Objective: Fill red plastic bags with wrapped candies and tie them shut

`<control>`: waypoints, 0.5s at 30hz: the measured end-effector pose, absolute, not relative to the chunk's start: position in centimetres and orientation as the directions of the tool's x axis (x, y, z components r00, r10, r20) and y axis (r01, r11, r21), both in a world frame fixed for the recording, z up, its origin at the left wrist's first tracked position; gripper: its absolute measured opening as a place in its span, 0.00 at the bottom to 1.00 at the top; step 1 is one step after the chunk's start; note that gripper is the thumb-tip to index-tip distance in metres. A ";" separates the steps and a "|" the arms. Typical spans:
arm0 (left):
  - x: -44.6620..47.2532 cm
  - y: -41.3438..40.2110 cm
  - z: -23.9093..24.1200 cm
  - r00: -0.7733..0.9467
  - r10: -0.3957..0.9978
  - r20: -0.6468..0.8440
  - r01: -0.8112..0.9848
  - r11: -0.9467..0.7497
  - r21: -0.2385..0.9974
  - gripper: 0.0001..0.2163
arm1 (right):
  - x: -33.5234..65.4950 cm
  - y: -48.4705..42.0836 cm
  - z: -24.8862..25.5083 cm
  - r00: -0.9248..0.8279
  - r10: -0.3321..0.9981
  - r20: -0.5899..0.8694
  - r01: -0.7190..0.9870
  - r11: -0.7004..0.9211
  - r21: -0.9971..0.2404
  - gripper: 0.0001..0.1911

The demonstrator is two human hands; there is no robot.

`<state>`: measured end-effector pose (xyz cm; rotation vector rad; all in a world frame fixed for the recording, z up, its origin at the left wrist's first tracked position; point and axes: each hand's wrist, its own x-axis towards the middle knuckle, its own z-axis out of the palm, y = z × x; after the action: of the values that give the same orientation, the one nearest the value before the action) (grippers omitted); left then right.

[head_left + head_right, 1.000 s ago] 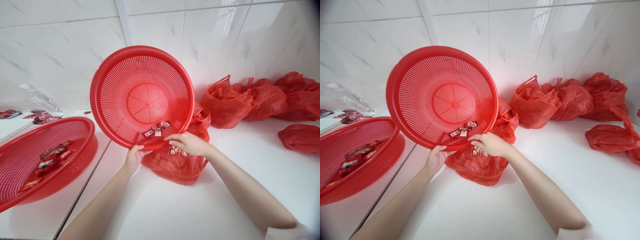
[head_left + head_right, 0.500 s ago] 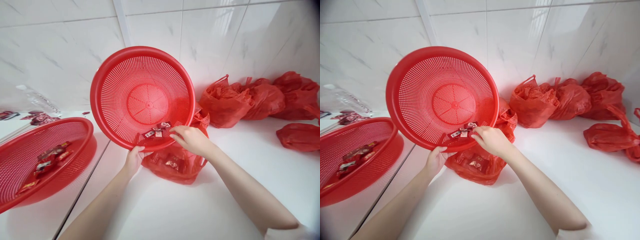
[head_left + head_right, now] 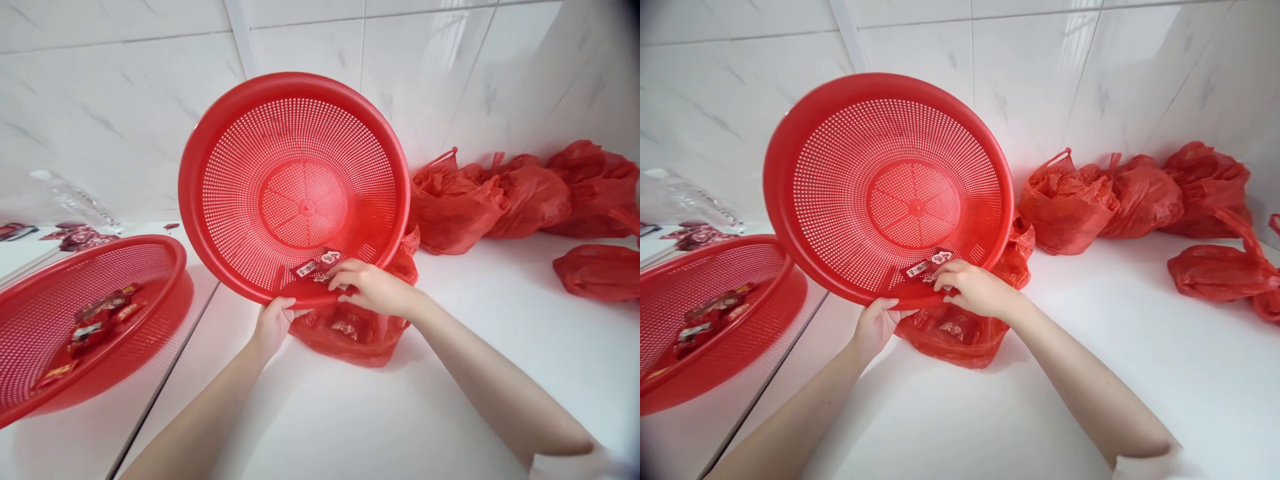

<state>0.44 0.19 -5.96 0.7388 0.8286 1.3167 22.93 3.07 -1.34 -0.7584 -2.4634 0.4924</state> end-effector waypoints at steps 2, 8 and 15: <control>0.3 0.3 -6.0 0.054 0.993 -0.104 -0.527 0.116 0.842 0.18 | 23.0 3.2 -1.3 -0.672 0.639 0.374 0.411 0.742 -0.529 0.11; 0.0 0.5 -5.8 0.050 0.987 -0.156 -0.535 0.158 0.830 0.13 | 22.8 3.2 -1.2 -0.389 0.853 0.347 0.335 0.482 -0.810 0.12; -0.5 1.0 -5.9 0.057 0.987 -0.152 -0.525 0.160 0.836 0.11 | 23.1 3.5 -0.6 -0.370 0.926 0.077 0.071 0.111 -0.991 0.23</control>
<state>-0.51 0.98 -5.90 0.6890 0.8579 1.2948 23.11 3.50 -0.57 -1.0018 -1.5946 1.3588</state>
